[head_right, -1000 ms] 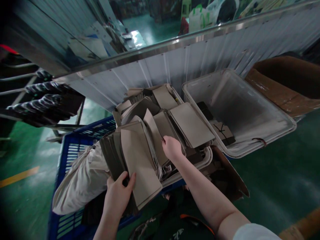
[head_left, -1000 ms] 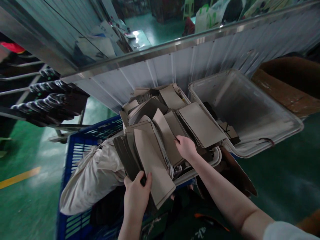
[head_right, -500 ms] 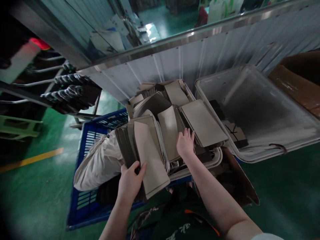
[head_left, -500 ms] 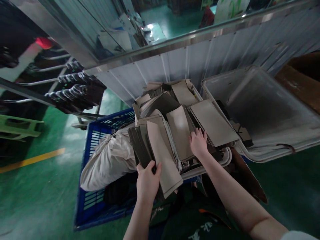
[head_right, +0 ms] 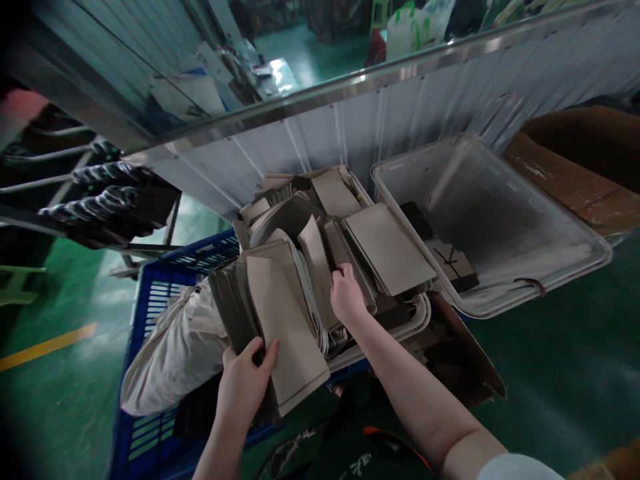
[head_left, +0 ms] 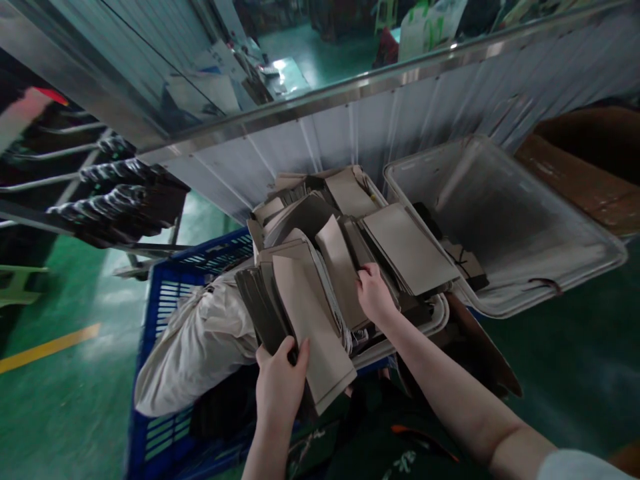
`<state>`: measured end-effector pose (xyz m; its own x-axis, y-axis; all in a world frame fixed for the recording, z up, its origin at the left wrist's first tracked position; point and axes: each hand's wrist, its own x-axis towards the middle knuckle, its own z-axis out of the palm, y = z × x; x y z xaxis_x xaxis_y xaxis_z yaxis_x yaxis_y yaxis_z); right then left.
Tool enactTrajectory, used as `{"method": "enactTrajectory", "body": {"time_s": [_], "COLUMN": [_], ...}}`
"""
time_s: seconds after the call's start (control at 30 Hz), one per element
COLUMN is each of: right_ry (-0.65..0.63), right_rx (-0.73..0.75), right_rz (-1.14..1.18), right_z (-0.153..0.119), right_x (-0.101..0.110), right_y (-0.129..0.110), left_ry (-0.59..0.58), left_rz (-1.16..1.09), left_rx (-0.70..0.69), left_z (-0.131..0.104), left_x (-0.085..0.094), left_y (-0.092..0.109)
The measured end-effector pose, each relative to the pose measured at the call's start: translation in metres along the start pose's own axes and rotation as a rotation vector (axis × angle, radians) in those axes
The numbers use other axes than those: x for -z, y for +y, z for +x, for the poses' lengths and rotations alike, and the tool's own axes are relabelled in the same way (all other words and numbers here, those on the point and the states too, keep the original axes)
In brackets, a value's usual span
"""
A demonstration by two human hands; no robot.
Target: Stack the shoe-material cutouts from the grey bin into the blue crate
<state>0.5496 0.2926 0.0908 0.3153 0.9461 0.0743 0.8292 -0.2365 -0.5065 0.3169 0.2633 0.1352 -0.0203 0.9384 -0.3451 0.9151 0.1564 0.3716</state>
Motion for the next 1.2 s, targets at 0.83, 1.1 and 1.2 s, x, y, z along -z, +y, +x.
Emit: {"method": "enactTrajectory", "body": {"time_s": [0.83, 1.1, 1.2], "right_ry": [-0.182, -0.456, -0.614], "right_rx": [0.078, 0.688, 0.733], "right_rz": [-0.077, -0.254, -0.265], "right_z": [0.014, 0.051, 0.069], "right_x": [0.037, 0.189, 0.216], "right_y": [-0.028, -0.036, -0.056], "left_ry": [0.016, 0.073, 0.065], "left_rz": [-0.041, -0.091, -0.127], "left_rx": [-0.013, -0.039, -0.032], "left_z": [-0.002, -0.008, -0.01], "left_x": [0.001, 0.005, 0.007], "left_y": [-0.004, -0.018, -0.022]}}
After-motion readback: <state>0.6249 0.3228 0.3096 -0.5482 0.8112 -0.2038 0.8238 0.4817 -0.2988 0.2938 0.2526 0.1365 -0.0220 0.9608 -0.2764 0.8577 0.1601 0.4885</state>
